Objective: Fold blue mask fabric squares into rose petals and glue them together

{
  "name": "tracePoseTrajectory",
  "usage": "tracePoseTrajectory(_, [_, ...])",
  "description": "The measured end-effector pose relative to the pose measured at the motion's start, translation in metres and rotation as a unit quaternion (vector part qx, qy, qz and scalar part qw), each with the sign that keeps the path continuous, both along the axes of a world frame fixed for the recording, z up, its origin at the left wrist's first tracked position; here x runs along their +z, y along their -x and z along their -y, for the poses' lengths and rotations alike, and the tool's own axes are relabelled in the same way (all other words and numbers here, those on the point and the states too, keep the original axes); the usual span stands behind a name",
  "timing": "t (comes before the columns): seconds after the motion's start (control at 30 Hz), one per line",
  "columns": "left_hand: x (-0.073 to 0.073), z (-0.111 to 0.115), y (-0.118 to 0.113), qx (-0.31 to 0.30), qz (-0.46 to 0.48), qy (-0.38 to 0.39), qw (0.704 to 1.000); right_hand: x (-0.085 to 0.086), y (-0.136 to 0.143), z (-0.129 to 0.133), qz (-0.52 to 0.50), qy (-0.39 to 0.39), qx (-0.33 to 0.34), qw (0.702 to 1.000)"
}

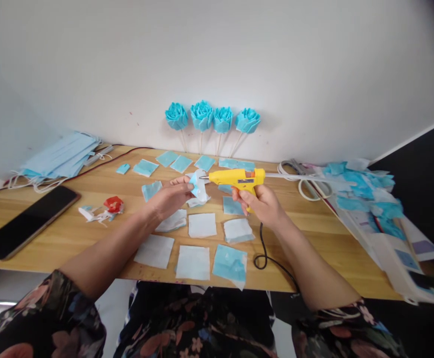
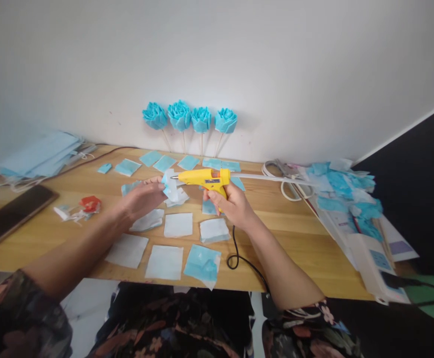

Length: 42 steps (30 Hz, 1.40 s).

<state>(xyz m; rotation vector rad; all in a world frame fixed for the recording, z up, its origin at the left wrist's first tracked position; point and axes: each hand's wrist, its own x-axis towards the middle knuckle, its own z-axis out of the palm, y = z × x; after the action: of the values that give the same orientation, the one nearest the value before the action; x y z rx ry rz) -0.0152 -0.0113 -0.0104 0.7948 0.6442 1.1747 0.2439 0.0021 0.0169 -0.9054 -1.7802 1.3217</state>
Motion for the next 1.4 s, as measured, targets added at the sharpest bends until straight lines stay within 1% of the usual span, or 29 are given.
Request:
tracePoseTrajectory(0.47, [0.0007, -0.0017, 0.0029, 0.019, 0.002, 0.009, 1.000, -0.0033, -0.0011, -0.0003, 0.006, -0.017, 0.022, 1.000])
tracePoseTrajectory(0.9, [0.0001, -0.0024, 0.0038, 0.030, 0.015, 0.006, 0.999, -0.0068, -0.0018, -0.0014, -0.005, -0.014, 0.034, 0.999])
tracePoseTrajectory(1.13, [0.0019, -0.0018, 0.0027, 0.029, 0.024, 0.013, 0.999, -0.0055, -0.0016, -0.0004, 0.007, -0.007, 0.019, 1.000])
tracePoseTrajectory(1.4, [-0.0003, -0.0029, 0.0038, 0.017, 0.027, 0.008, 0.999, -0.0018, -0.0004, 0.0020, 0.017, -0.008, -0.003, 1.000])
